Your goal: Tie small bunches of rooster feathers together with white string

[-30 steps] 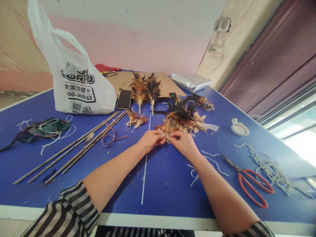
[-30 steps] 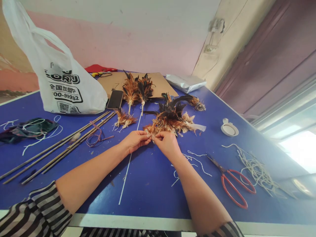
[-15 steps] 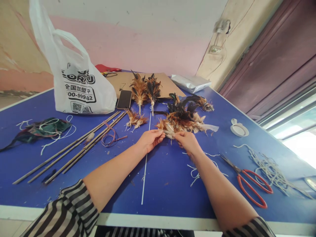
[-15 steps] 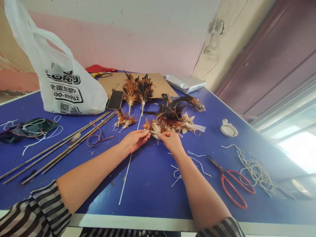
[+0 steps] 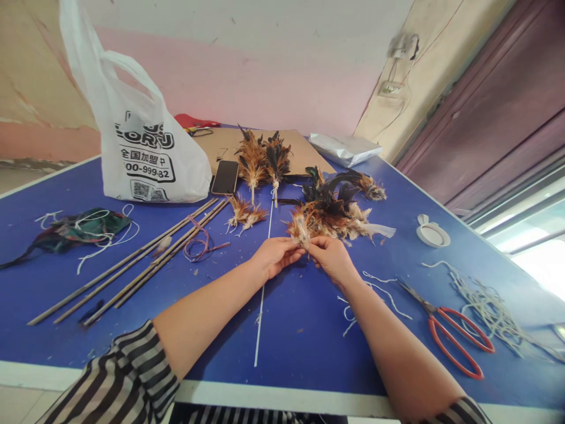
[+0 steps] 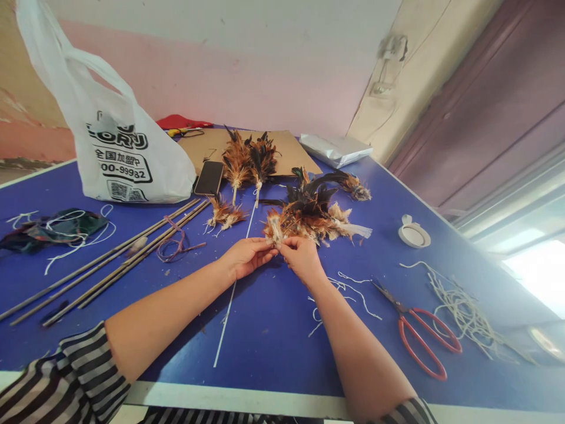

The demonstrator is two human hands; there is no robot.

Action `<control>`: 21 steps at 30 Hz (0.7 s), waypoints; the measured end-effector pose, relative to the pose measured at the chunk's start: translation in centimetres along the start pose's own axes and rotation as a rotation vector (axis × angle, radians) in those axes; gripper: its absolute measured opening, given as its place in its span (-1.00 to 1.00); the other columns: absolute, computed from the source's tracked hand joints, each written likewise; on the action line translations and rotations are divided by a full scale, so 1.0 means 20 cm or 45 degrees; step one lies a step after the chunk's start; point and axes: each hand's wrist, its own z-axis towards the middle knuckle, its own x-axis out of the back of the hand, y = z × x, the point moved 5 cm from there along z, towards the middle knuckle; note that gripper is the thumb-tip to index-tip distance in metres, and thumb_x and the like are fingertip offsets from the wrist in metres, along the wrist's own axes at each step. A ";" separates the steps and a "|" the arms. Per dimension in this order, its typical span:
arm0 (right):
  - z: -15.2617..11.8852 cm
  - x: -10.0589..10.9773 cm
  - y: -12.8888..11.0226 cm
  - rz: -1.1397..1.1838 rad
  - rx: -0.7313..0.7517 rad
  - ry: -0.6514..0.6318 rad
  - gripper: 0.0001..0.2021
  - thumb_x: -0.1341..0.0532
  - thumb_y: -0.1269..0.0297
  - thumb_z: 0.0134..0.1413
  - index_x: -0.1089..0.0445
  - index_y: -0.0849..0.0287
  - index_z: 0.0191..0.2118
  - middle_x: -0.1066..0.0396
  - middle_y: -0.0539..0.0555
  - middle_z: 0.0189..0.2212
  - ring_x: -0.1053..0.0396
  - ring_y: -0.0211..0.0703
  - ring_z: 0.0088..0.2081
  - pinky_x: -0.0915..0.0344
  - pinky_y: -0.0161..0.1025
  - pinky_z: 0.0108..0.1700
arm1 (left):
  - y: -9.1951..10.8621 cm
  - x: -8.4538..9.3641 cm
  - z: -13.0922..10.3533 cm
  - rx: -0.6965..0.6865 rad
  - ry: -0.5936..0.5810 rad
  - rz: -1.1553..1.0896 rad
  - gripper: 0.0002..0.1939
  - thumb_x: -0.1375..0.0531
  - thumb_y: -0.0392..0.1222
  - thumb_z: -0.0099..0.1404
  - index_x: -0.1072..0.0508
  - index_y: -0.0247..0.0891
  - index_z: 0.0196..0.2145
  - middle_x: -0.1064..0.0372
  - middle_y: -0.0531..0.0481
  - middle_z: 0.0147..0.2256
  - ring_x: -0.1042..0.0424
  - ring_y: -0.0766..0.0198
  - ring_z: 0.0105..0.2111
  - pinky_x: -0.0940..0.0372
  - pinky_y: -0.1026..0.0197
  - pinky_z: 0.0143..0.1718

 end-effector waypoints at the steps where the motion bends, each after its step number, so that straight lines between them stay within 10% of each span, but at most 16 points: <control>1: 0.00 0.01 0.00 -0.040 0.015 0.005 -0.75 -0.21 0.13 -0.21 -0.38 0.25 -0.49 -0.17 -0.10 -0.74 -0.05 -0.41 -0.71 -0.04 -0.40 -0.65 | 0.00 0.00 0.00 0.011 -0.003 -0.023 -0.92 -0.12 -0.49 0.12 -0.42 -0.48 -0.45 -0.42 -0.12 -0.50 -0.43 0.38 -0.55 -0.33 0.44 -0.56; 21: -0.07 0.00 -0.14 -1.153 0.571 0.306 -0.83 -0.07 0.33 -0.05 -0.35 0.19 -0.53 -0.36 0.08 -0.50 -0.27 -0.23 -0.45 -0.09 -0.33 -0.42 | 0.02 -0.01 0.00 -0.203 0.002 0.000 -0.95 -0.18 -0.52 0.05 -0.43 -0.51 -0.51 -0.41 -0.11 -0.55 -0.39 0.43 -0.57 -0.32 0.44 -0.49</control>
